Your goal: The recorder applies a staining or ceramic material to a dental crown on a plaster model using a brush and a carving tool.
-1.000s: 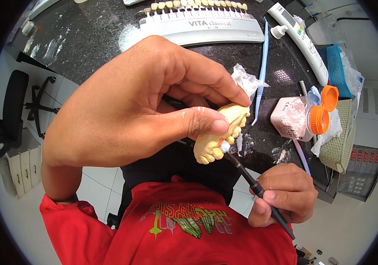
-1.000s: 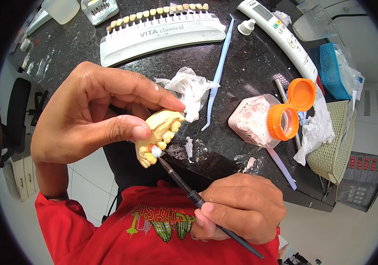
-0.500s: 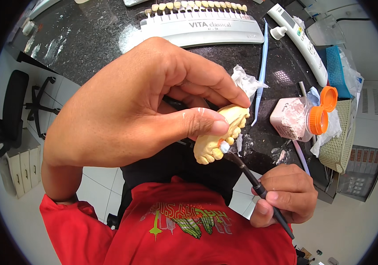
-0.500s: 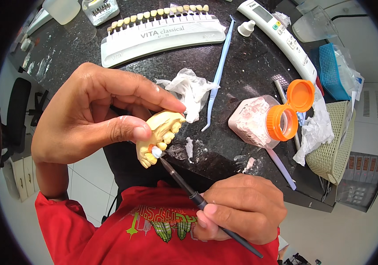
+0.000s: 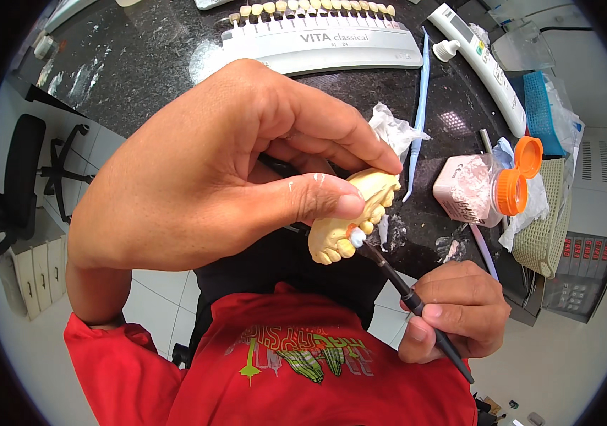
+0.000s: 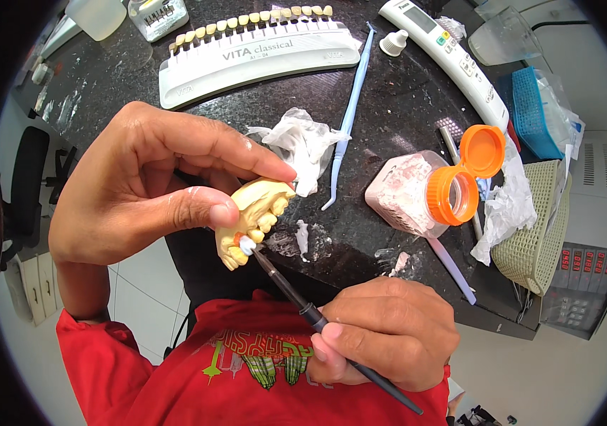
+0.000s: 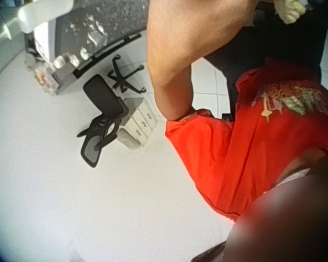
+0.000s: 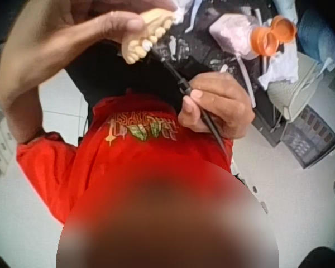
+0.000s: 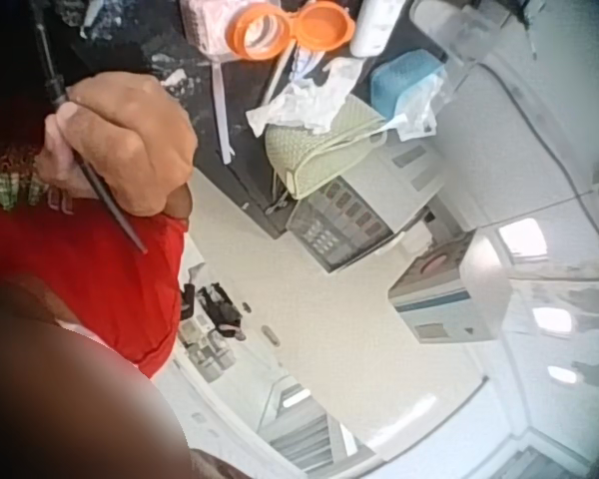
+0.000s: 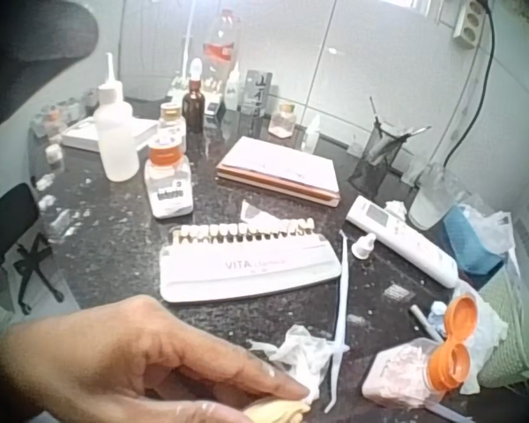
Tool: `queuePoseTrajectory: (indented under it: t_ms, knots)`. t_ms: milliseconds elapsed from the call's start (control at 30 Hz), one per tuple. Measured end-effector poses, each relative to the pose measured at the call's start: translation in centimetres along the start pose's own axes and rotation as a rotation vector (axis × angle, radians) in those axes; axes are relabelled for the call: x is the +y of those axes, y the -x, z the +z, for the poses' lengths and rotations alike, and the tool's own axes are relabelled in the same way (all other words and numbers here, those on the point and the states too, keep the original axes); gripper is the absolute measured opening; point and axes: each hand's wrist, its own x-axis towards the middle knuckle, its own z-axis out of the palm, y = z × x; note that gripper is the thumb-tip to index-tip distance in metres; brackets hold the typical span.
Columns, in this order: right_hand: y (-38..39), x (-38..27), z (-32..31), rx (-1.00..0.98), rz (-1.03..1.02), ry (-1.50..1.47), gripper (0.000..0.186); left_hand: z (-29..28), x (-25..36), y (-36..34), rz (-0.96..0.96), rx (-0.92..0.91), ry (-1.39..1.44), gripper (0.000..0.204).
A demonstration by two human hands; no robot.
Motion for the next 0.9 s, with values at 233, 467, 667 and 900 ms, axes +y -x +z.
queuePoseTrajectory:
  t_ms: [233,467,667,900]
  knots:
    - [0.0,0.06,0.08,0.0,0.005,0.001,0.021,-0.09,-0.29,-0.05,0.027,-0.006,-0.033,0.034]
    - [-0.01,0.06,0.04,-0.011,0.003,0.003,0.022,-0.05,0.05,-0.03,-0.004,-0.014,0.013,0.034]
    - [-0.01,0.09,0.04,0.005,-0.001,0.004,0.023,-0.08,-0.19,-0.11,0.014,-0.014,0.0,0.034]
    - [-0.05,0.16,-0.07,-0.025,-0.011,0.01,0.023,-0.08,-0.17,-0.09,0.026,-0.011,-0.001,0.034]
